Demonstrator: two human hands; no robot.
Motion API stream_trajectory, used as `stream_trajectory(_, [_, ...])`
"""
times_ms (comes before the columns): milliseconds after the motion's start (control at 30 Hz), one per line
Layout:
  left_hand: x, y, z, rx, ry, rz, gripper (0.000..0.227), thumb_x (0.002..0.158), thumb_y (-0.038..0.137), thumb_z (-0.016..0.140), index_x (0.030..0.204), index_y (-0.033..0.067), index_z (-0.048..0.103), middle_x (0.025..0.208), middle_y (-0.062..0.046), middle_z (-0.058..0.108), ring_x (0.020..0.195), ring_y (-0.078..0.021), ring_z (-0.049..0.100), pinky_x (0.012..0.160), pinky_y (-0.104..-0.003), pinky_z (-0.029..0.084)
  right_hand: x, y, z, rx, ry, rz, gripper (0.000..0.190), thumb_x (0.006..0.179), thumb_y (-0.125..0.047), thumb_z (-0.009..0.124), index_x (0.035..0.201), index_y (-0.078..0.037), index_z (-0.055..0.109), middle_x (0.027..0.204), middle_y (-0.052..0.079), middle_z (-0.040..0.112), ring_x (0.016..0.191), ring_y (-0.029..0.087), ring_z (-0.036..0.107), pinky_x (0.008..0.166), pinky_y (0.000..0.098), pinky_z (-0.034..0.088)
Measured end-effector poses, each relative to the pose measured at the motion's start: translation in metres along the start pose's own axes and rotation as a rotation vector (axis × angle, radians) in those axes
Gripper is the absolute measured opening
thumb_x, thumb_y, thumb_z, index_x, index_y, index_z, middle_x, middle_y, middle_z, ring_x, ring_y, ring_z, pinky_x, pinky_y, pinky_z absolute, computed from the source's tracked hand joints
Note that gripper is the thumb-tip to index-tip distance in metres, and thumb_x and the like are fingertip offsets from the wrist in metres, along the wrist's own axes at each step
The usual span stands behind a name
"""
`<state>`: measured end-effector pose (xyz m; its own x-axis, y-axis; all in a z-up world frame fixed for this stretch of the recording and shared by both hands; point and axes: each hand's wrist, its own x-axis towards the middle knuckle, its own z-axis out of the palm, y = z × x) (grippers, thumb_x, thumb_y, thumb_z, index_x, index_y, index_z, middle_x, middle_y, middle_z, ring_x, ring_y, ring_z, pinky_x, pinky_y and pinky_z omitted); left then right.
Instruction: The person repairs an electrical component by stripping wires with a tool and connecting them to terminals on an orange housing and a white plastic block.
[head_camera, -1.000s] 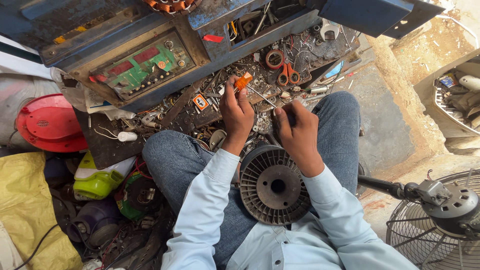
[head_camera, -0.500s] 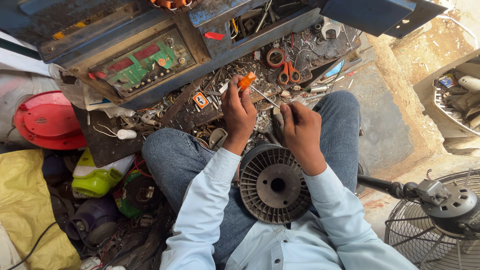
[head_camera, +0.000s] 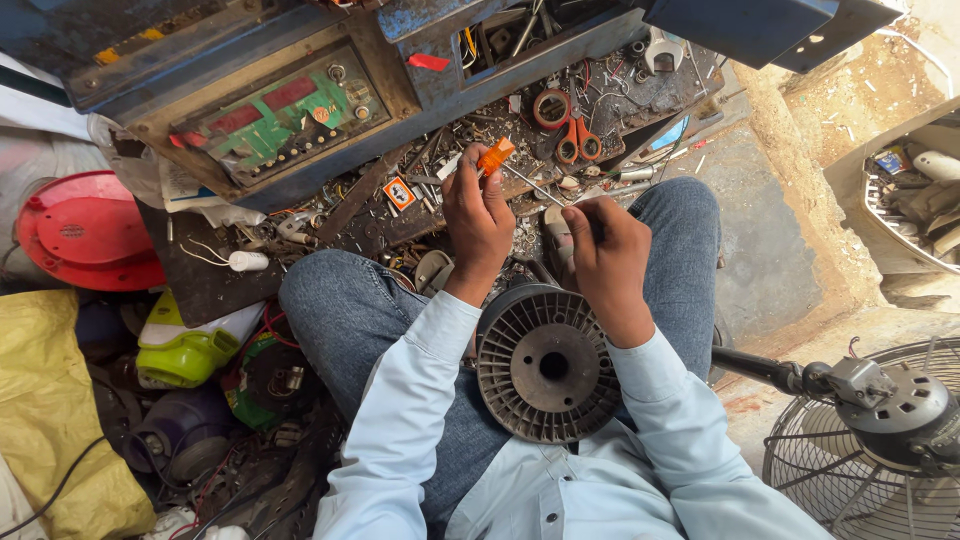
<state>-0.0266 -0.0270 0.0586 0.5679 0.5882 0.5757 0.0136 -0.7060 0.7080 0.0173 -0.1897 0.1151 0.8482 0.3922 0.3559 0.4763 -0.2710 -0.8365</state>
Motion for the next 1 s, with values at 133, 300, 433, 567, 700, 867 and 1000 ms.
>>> stream_trajectory(133, [0.001,-0.003,0.001,0.024,0.001,0.018,0.029,0.111,0.021,0.05,0.133,0.0025,0.054,0.116,-0.014,0.067,0.105,-0.0339,0.062,0.096,-0.046,0.046,0.0,-0.008,0.0,-0.115,-0.048,-0.003,0.011,0.101,-0.011,0.072,0.098,-0.002,0.069,0.075,0.016,0.067,0.063,0.028,0.068,0.059,0.0343,0.048])
stream_trajectory(300, [0.001,-0.006,-0.001,0.02,-0.017,-0.031,0.03,0.11,0.019,0.051,0.135,0.0021,0.055,0.115,-0.013,0.069,0.1,-0.0314,0.063,0.094,-0.046,0.046,0.0,-0.018,-0.005,-0.02,-0.173,-0.158,0.017,0.098,-0.008,0.066,0.114,-0.001,0.066,0.082,0.017,0.069,0.069,0.032,0.07,0.06,0.0358,0.05])
stream_trajectory(433, [-0.001,-0.004,0.001,-0.016,-0.005,-0.025,0.031,0.111,0.02,0.05,0.136,0.0012,0.054,0.116,-0.014,0.068,0.103,-0.0321,0.062,0.095,-0.045,0.047,-0.009,0.003,0.004,0.015,-0.18,-0.047,0.012,0.104,-0.008,0.064,0.114,-0.004,0.067,0.079,0.014,0.069,0.068,0.023,0.069,0.061,0.0342,0.05])
stream_trajectory(567, [0.001,-0.001,-0.001,0.027,-0.014,0.02,0.029,0.111,0.019,0.051,0.134,0.0017,0.054,0.12,-0.015,0.068,0.107,-0.035,0.061,0.099,-0.046,0.045,-0.018,0.03,0.016,0.562,-0.245,0.318,0.015,0.113,-0.016,0.059,0.113,-0.002,0.065,0.076,-0.002,0.056,0.064,0.004,0.046,0.054,0.0245,0.035])
stream_trajectory(700, [0.003,0.002,-0.003,0.044,-0.021,0.039,0.028,0.11,0.017,0.052,0.133,0.0016,0.055,0.119,-0.014,0.068,0.108,-0.0351,0.062,0.102,-0.047,0.044,-0.017,0.033,0.011,1.012,-0.366,0.676,0.018,0.108,-0.024,0.058,0.107,-0.007,0.062,0.065,-0.01,0.04,0.051,0.0,0.031,0.044,0.0183,0.022])
stream_trajectory(867, [0.006,0.003,-0.006,0.033,-0.025,0.029,0.028,0.109,0.016,0.052,0.133,0.0016,0.056,0.118,-0.015,0.069,0.107,-0.0356,0.063,0.1,-0.047,0.045,-0.011,0.027,0.006,1.157,-0.455,0.841,0.022,0.106,-0.029,0.057,0.109,-0.008,0.063,0.065,-0.009,0.04,0.049,0.002,0.031,0.043,0.0182,0.025])
stream_trajectory(1000, [0.004,-0.002,-0.007,-0.133,-0.044,-0.05,0.029,0.109,0.019,0.053,0.131,0.0014,0.057,0.11,-0.012,0.069,0.097,-0.0293,0.066,0.089,-0.041,0.051,-0.009,0.041,0.008,1.197,-0.511,0.817,0.022,0.106,-0.03,0.058,0.11,-0.008,0.063,0.066,-0.009,0.044,0.05,0.0,0.036,0.042,0.0176,0.027])
